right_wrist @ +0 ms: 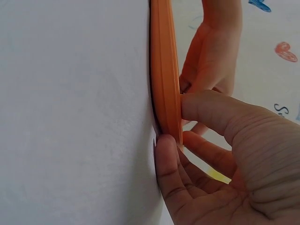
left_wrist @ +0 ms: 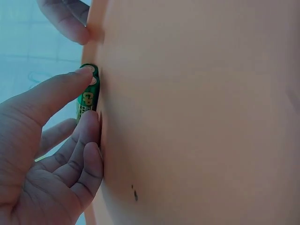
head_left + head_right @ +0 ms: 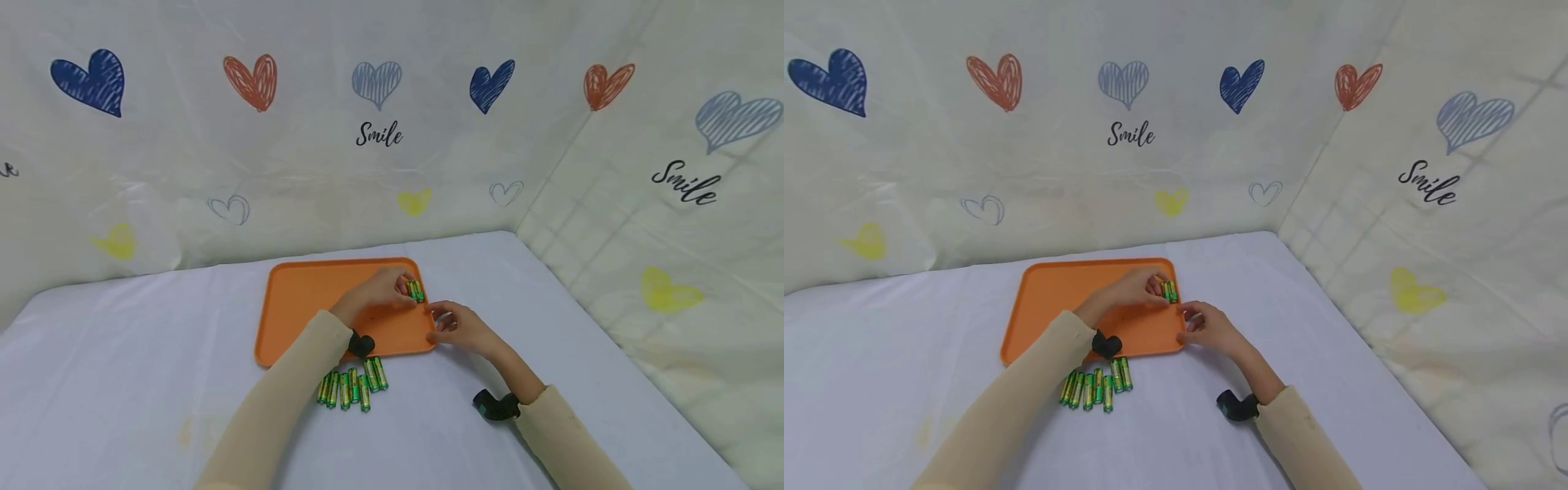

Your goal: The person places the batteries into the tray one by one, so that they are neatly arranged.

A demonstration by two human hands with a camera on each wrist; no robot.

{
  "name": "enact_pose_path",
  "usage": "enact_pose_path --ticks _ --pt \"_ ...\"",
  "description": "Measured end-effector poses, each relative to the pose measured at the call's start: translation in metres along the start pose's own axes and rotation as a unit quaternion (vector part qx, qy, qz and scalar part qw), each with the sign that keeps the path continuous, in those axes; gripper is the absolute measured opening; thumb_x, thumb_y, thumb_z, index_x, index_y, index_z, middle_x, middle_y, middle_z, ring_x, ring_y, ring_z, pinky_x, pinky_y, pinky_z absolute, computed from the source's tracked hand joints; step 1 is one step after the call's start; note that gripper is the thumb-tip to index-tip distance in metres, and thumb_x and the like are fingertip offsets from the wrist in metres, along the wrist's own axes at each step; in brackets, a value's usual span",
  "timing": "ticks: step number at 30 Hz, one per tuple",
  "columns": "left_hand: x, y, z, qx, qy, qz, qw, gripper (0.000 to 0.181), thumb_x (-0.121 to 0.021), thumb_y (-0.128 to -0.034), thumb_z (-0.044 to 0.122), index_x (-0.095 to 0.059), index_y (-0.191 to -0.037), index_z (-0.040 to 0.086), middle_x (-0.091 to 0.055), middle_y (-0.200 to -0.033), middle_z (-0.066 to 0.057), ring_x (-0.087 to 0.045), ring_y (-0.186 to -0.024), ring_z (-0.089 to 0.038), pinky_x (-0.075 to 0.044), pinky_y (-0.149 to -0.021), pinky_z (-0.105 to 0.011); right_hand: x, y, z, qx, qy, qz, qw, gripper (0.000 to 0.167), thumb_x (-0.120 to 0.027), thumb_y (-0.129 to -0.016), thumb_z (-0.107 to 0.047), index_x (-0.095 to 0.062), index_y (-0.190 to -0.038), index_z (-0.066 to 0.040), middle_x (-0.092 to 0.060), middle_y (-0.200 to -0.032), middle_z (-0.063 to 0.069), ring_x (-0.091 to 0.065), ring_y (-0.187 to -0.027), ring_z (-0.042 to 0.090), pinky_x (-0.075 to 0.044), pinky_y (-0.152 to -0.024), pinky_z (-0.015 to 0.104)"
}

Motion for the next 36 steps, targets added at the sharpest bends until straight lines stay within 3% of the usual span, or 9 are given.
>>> enact_pose_path --ticks 15,26,36 --pt "0.003 0.014 -0.002 0.016 0.02 -0.011 0.9996 0.053 -0.069 -0.0928 0.024 -0.047 -0.137 0.004 -0.062 -0.1 -0.006 -0.057 -0.078 -0.016 -0.048 -0.07 -0.023 -0.003 -0.001 0.0 0.0 0.008 -0.004 1.0 0.053 -0.075 -0.085 -0.009 -0.053 -0.13 0.008 -0.058 -0.117 0.021 -0.057 -0.092 0.023 -0.048 -0.075 0.023" --pt "0.009 0.025 0.002 0.004 0.048 -0.023 0.9986 0.047 -0.063 -0.0964 0.02 -0.046 -0.136 0.002 -0.064 -0.1 -0.008 -0.063 -0.074 -0.019 -0.049 -0.066 -0.026 0.0 -0.003 0.0 -0.007 0.021 0.002 0.9998 0.055 -0.075 -0.085 -0.011 -0.052 -0.131 0.007 -0.058 -0.116 0.02 -0.058 -0.094 0.024 -0.049 -0.075 0.025" --pt "0.016 0.035 0.003 -0.031 0.008 -0.022 0.9993 0.041 -0.062 -0.0973 0.025 -0.053 -0.133 0.005 -0.065 -0.101 -0.006 -0.063 -0.095 -0.019 -0.05 -0.088 -0.032 -0.001 -0.005 0.003 -0.006 0.012 -0.001 0.9999 0.054 -0.075 -0.085 -0.009 -0.053 -0.131 0.008 -0.058 -0.113 0.019 -0.056 -0.087 0.018 -0.048 -0.071 0.022"
Point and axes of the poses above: each hand's wrist, its own y-axis away from the middle knuckle, its own x-axis out of the back of the hand, z = x × y, the point moved 6 cm from there along -y, towards the middle knuckle
